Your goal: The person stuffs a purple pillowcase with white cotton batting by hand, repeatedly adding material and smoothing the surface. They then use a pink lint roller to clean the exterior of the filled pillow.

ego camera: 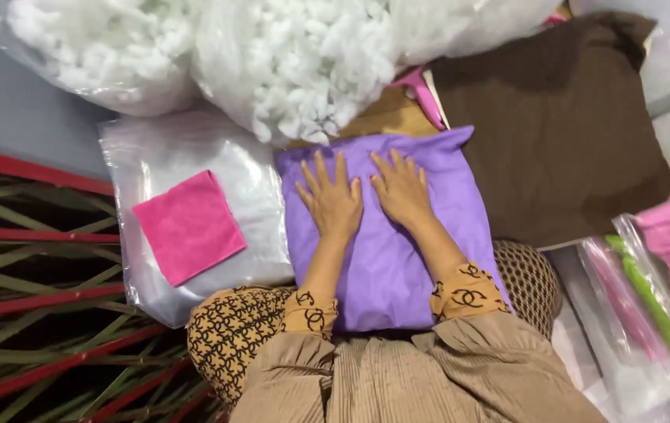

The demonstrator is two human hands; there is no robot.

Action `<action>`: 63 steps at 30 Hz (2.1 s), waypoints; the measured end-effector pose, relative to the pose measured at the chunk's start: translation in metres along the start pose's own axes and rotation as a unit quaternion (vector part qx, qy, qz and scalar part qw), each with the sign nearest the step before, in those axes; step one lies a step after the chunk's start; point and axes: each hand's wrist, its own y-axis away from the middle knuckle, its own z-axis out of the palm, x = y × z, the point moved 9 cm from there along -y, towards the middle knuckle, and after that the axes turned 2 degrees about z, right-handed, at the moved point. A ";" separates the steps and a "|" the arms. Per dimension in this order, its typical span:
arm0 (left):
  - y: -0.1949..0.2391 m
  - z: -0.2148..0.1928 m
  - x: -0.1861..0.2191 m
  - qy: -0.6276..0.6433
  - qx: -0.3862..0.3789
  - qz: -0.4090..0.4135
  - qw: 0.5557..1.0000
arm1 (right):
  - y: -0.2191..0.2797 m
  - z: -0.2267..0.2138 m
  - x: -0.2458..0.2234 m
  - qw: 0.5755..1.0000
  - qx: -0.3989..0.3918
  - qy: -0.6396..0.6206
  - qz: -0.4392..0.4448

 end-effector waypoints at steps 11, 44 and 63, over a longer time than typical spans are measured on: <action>0.003 0.059 -0.004 0.015 -0.138 0.052 0.989 | 0.050 -0.068 0.038 0.981 0.156 0.088 0.071; -0.039 -0.037 -0.001 0.376 -0.093 0.041 0.921 | 0.059 -0.161 -0.075 0.932 0.109 -0.338 -0.076; -0.045 -0.076 0.018 0.473 -0.022 -0.003 0.881 | 0.041 -0.111 -0.007 0.861 0.060 -0.482 -0.149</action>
